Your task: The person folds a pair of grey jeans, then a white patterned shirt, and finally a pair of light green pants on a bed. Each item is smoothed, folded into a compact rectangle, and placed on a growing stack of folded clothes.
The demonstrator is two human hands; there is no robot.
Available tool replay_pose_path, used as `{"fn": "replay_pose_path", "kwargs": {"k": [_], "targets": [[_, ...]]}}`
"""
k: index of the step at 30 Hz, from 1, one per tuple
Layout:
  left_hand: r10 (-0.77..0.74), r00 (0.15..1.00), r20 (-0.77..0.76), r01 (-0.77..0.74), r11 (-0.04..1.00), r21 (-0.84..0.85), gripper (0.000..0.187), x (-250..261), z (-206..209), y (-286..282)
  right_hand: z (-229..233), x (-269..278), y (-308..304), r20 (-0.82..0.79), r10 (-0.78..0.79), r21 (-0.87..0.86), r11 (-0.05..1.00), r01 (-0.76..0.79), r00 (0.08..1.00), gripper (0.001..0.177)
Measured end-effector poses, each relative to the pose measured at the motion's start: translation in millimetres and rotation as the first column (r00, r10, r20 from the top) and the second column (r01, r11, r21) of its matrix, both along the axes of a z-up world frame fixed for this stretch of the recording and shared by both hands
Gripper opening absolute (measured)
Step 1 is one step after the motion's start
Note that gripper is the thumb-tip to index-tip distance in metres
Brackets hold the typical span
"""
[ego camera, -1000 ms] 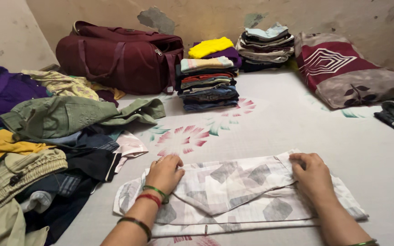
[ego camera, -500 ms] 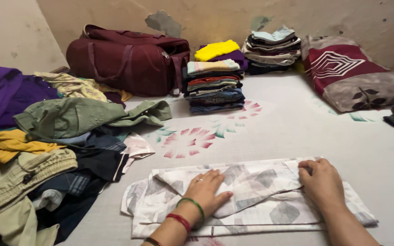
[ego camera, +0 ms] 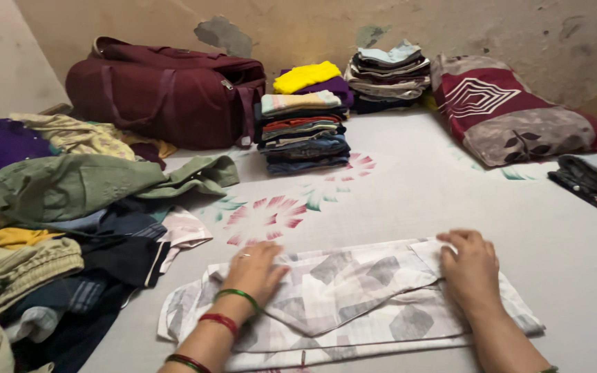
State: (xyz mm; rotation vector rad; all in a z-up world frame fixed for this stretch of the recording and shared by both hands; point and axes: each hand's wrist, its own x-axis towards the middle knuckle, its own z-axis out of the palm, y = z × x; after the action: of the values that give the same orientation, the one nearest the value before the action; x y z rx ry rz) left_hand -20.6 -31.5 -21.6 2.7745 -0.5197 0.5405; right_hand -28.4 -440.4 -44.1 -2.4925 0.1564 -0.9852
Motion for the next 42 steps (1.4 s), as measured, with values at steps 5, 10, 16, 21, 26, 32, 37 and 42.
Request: {"fn": "replay_pose_path", "kwargs": {"k": [5,10,16,21,26,32,37,42], "targets": [[-0.107,0.976,-0.188,0.123,0.99,0.072,0.071,-6.5,-5.4,-66.2,7.0,3.0,15.4,0.151,0.294,-0.223,0.94,-0.257,0.944,0.05],[0.007,0.937,-0.349,0.048,0.988,0.149,0.086,-23.8,7.6,-87.3,-1.5,1.7,35.2,-0.545,0.114,-0.302,0.898,-0.321,0.831,0.078],[0.089,0.932,-0.352,-0.037,0.988,0.153,0.088,-29.2,6.9,-95.9,-23.4,33.2,-9.6,-0.324,0.374,-0.483,0.725,-0.491,0.869,0.056],[-0.096,0.981,-0.167,0.068,0.984,-0.164,0.083,-20.4,-22.8,-154.3,-5.4,37.9,-89.5,-0.359,0.014,-0.098,0.994,-0.052,0.933,0.057],[-0.243,0.958,-0.154,0.179,0.922,-0.344,0.09,-28.6,-27.8,-263.9,-11.3,20.4,-128.9,-0.508,0.001,-0.003,1.0,-0.003,0.862,0.06],[-0.126,0.944,-0.305,-0.021,0.899,-0.437,0.094,-38.8,-16.4,-330.8,2.2,18.4,-120.3,-0.668,0.092,0.151,0.988,0.013,0.739,0.051],[-0.06,0.94,-0.335,-0.094,0.901,-0.424,0.096,-43.3,-20.0,-344.2,-4.9,26.9,-119.5,-0.663,0.252,0.292,0.954,-0.066,0.705,0.03],[-0.056,0.939,-0.339,-0.126,0.861,-0.492,0.097,-43.6,-15.5,-344.3,5.5,20.4,-110.2,-0.481,0.451,0.548,0.824,-0.143,0.752,0.022]]}}
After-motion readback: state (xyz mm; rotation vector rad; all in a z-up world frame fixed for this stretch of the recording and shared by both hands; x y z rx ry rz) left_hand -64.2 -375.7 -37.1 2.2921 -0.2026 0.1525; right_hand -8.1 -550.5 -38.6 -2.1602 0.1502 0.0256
